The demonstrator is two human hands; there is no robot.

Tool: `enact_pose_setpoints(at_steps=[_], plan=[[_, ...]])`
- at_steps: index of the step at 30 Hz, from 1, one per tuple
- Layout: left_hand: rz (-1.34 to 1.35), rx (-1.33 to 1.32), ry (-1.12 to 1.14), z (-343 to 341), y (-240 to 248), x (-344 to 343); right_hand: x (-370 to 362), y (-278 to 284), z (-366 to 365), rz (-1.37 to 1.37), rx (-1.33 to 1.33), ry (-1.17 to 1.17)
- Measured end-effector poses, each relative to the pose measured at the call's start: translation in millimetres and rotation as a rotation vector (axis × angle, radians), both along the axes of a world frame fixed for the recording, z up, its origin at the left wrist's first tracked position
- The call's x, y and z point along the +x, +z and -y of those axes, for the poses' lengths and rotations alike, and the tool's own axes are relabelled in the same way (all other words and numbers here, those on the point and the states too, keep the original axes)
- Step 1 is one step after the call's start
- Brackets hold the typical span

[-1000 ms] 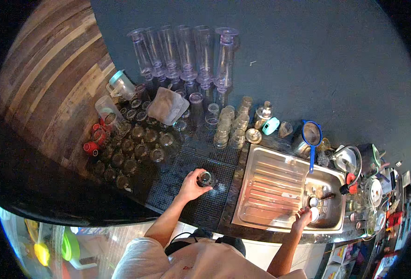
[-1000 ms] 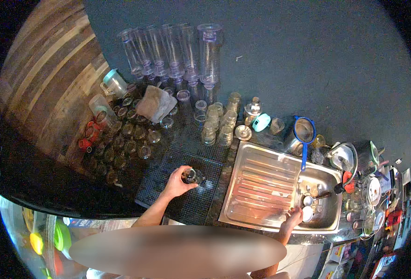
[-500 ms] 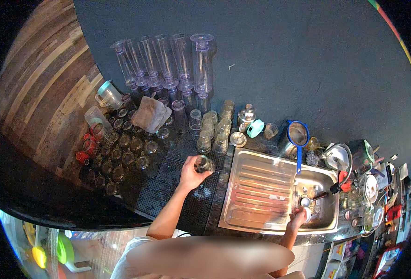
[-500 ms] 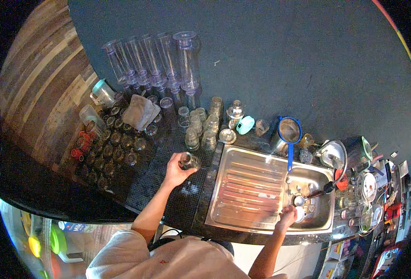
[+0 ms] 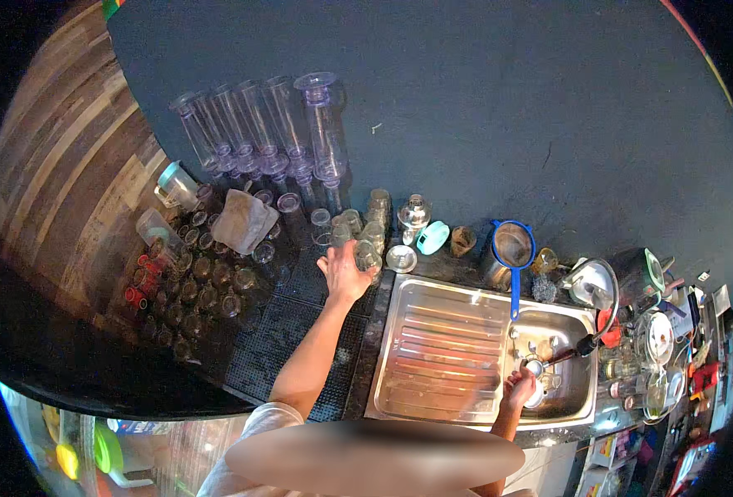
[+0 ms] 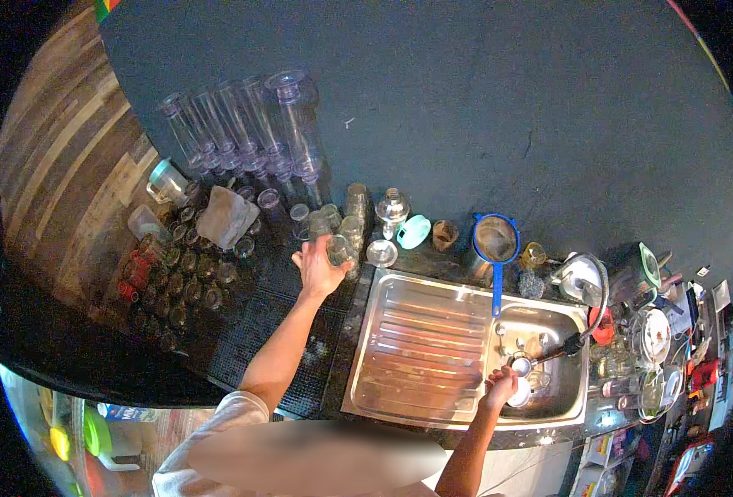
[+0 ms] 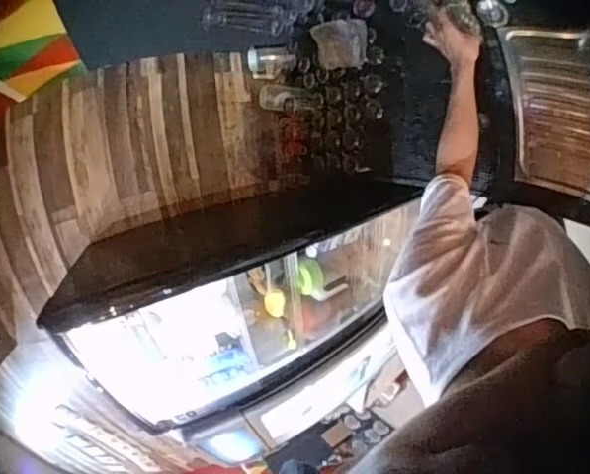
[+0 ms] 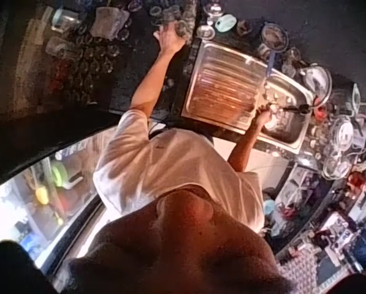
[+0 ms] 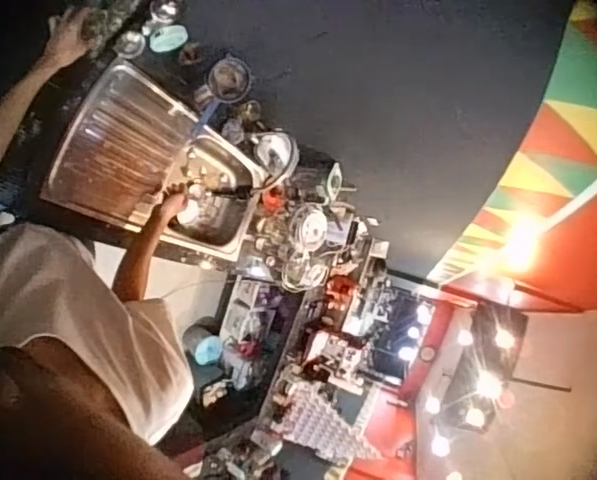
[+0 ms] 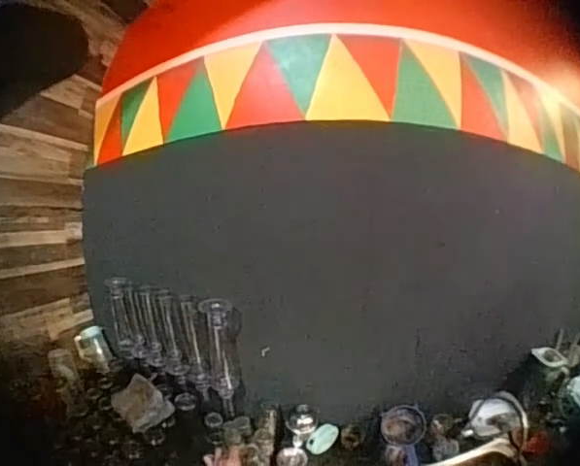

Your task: Wash several glasses in a sink using soap and water, then place them on a drying rack.

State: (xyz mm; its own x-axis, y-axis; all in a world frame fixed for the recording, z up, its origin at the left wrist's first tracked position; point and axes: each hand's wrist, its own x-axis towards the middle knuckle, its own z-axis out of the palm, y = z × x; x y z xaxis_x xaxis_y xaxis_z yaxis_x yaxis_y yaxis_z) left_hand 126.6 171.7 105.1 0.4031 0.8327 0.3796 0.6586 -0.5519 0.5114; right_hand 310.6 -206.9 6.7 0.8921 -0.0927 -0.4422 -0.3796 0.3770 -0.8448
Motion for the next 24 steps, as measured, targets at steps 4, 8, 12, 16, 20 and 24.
enact_pose_setpoints(at_steps=[4,8,12,16,20,24], plan=[[-0.117,0.06,0.009,3.5,-0.6,8.1,10.8,-11.7,10.9,-0.021,0.002,0.011],[-0.175,0.023,-0.049,-4.9,-8.6,6.5,15.0,-22.3,10.9,-0.038,0.001,0.009],[-0.22,0.049,-0.06,-3.6,-6.7,0.9,14.4,-31.6,10.0,-0.001,-0.064,0.058],[-0.149,0.109,-0.061,7.4,4.5,-22.0,2.2,-20.8,-3.3,-0.004,-0.117,0.101],[0.107,0.127,-0.248,26.6,-2.2,-81.7,-11.6,-13.9,-18.9,-0.004,-0.202,0.091],[0.065,-0.084,-0.281,36.3,-42.1,-146.1,-22.2,-22.9,-24.4,0.009,-0.202,0.164]])
